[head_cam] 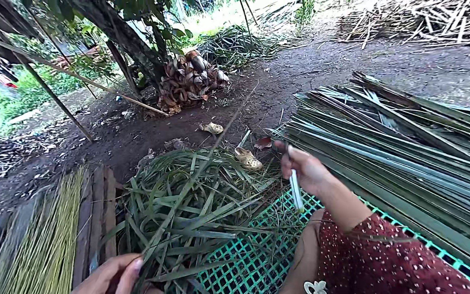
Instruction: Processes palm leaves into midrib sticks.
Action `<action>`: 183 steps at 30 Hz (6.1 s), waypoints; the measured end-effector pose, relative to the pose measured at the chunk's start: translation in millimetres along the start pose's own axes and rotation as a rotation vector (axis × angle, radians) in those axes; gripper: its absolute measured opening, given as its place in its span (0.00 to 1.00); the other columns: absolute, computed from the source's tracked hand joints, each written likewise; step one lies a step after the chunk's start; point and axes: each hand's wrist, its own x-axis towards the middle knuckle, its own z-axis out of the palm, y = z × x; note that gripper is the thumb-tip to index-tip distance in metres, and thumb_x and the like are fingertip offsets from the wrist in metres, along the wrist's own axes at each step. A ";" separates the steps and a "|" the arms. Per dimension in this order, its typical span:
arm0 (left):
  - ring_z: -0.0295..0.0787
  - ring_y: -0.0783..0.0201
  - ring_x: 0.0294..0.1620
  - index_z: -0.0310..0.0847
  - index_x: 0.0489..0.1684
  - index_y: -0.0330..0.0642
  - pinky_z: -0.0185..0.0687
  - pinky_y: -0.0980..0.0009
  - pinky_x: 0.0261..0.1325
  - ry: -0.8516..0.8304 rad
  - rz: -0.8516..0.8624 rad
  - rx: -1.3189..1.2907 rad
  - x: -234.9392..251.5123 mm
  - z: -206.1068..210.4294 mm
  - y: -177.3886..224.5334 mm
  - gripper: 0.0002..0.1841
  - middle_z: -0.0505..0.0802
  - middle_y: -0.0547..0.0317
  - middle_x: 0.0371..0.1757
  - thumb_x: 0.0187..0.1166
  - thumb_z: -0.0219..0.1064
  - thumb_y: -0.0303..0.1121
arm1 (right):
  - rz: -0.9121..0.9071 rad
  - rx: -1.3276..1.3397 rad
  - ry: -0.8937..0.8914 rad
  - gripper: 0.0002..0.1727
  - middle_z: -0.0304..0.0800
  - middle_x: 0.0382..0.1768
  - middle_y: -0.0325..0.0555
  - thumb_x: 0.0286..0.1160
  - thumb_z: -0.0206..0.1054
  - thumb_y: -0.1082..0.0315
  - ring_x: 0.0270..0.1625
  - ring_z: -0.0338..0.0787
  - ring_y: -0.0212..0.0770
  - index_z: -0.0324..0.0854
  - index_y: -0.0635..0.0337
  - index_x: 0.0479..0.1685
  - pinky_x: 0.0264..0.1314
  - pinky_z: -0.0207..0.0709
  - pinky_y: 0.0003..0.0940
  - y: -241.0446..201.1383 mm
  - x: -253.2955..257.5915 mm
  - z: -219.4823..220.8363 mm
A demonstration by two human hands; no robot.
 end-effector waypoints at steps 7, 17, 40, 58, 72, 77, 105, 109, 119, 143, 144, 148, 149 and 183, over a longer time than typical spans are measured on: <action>0.86 0.78 0.31 0.92 0.39 0.41 0.82 0.82 0.35 0.024 0.128 -0.111 54.5 72.0 72.4 0.09 0.93 0.63 0.34 0.76 0.68 0.35 | 0.158 0.168 -0.630 0.26 0.73 0.21 0.20 0.87 0.46 0.66 0.21 0.74 0.19 0.64 0.56 0.84 0.28 0.72 0.16 48.9 -53.1 91.3; 0.86 0.82 0.30 0.92 0.43 0.42 0.81 0.84 0.36 0.013 0.061 -0.114 41.6 68.1 48.5 0.14 0.94 0.66 0.34 0.82 0.60 0.37 | -0.311 0.289 0.226 0.25 0.72 0.12 0.23 0.95 0.30 0.59 0.14 0.73 0.23 0.76 0.43 0.68 0.23 0.74 0.20 -3.6 -9.6 9.0; 0.83 0.89 0.33 0.84 0.34 0.41 0.75 0.90 0.36 0.057 0.140 -0.251 35.0 91.2 83.1 0.15 0.93 0.67 0.36 0.86 0.53 0.36 | 0.052 0.160 -0.606 0.22 0.72 0.21 0.16 0.88 0.53 0.62 0.19 0.67 0.14 0.75 0.57 0.77 0.21 0.62 0.11 58.5 -76.0 110.8; 0.62 0.91 0.16 0.82 0.30 0.44 0.56 0.92 0.21 0.063 0.027 -0.346 36.3 89.7 95.3 0.13 0.72 0.79 0.17 0.85 0.55 0.33 | -0.029 0.169 -0.493 0.22 0.74 0.16 0.14 0.86 0.55 0.60 0.17 0.69 0.13 0.79 0.55 0.73 0.21 0.65 0.12 44.6 -63.5 90.1; 0.62 0.88 0.16 0.84 0.33 0.38 0.57 0.88 0.21 -0.003 0.066 -0.251 28.5 78.1 89.1 0.14 0.73 0.75 0.16 0.86 0.54 0.32 | -0.163 0.237 -0.069 0.21 0.71 0.10 0.24 0.91 0.45 0.58 0.12 0.71 0.22 0.75 0.49 0.73 0.20 0.71 0.18 16.4 -16.2 45.3; 0.63 0.89 0.18 0.83 0.34 0.36 0.58 0.89 0.23 -0.033 0.047 -0.249 29.5 68.6 89.2 0.14 0.74 0.76 0.17 0.87 0.54 0.30 | -0.003 0.204 -0.525 0.23 0.74 0.16 0.16 0.85 0.59 0.55 0.16 0.70 0.16 0.79 0.55 0.73 0.21 0.65 0.14 36.1 -45.2 68.3; 0.90 0.36 0.37 0.84 0.52 0.26 0.81 0.36 0.39 -0.197 0.099 0.207 23.3 22.0 62.4 0.18 0.91 0.34 0.39 0.91 0.52 0.35 | -0.230 0.146 0.074 0.22 0.71 0.11 0.25 0.90 0.41 0.62 0.13 0.72 0.23 0.76 0.47 0.72 0.21 0.74 0.20 -4.0 -17.9 -12.0; 0.91 0.57 0.32 0.89 0.48 0.39 0.85 0.57 0.32 0.029 0.256 0.183 26.5 52.0 95.7 0.17 0.94 0.52 0.39 0.88 0.55 0.40 | -0.157 0.135 -0.286 0.20 0.77 0.18 0.17 0.87 0.54 0.63 0.20 0.75 0.16 0.76 0.56 0.73 0.28 0.73 0.15 32.9 -59.5 62.7; 0.80 0.77 0.22 0.89 0.32 0.43 0.75 0.83 0.29 0.178 0.294 0.089 23.4 62.1 105.0 0.16 0.89 0.64 0.24 0.85 0.58 0.38 | -0.242 0.201 -0.282 0.15 0.78 0.16 0.18 0.85 0.62 0.56 0.19 0.75 0.17 0.86 0.48 0.61 0.26 0.73 0.15 44.9 -62.2 78.6; 0.85 0.69 0.28 0.91 0.35 0.37 0.79 0.78 0.35 0.056 0.242 0.150 17.3 42.9 83.1 0.14 0.93 0.52 0.30 0.83 0.61 0.34 | -0.095 0.254 -0.311 0.24 0.77 0.16 0.18 0.86 0.58 0.54 0.18 0.75 0.17 0.72 0.50 0.78 0.26 0.73 0.15 38.9 -61.4 58.2; 0.84 0.70 0.27 0.90 0.34 0.37 0.78 0.80 0.35 0.066 0.267 0.140 18.0 46.3 84.5 0.14 0.93 0.53 0.30 0.83 0.61 0.34 | -0.060 0.260 -0.415 0.25 0.77 0.18 0.17 0.86 0.59 0.54 0.20 0.75 0.16 0.73 0.54 0.77 0.26 0.71 0.14 42.0 -69.2 70.3; 0.83 0.70 0.28 0.90 0.34 0.35 0.76 0.82 0.35 0.069 0.324 0.117 18.1 43.8 85.5 0.14 0.92 0.51 0.29 0.84 0.61 0.33 | -0.062 0.288 -0.467 0.22 0.76 0.19 0.16 0.88 0.57 0.59 0.20 0.73 0.15 0.77 0.58 0.75 0.25 0.69 0.14 45.1 -75.6 81.5; 0.85 0.68 0.29 0.90 0.35 0.35 0.77 0.79 0.36 0.065 0.319 0.136 16.8 39.2 85.1 0.14 0.93 0.49 0.30 0.84 0.61 0.33 | -0.096 0.278 -0.380 0.20 0.76 0.17 0.17 0.87 0.57 0.58 0.19 0.73 0.16 0.79 0.55 0.71 0.25 0.70 0.14 43.0 -69.4 70.3; 0.88 0.62 0.26 0.88 0.35 0.43 0.80 0.69 0.27 0.147 0.418 0.213 20.4 57.9 99.2 0.16 0.92 0.56 0.29 0.88 0.55 0.38 | -0.111 0.351 -0.324 0.21 0.78 0.17 0.21 0.86 0.62 0.55 0.19 0.77 0.18 0.78 0.54 0.71 0.27 0.74 0.16 45.4 -93.1 68.7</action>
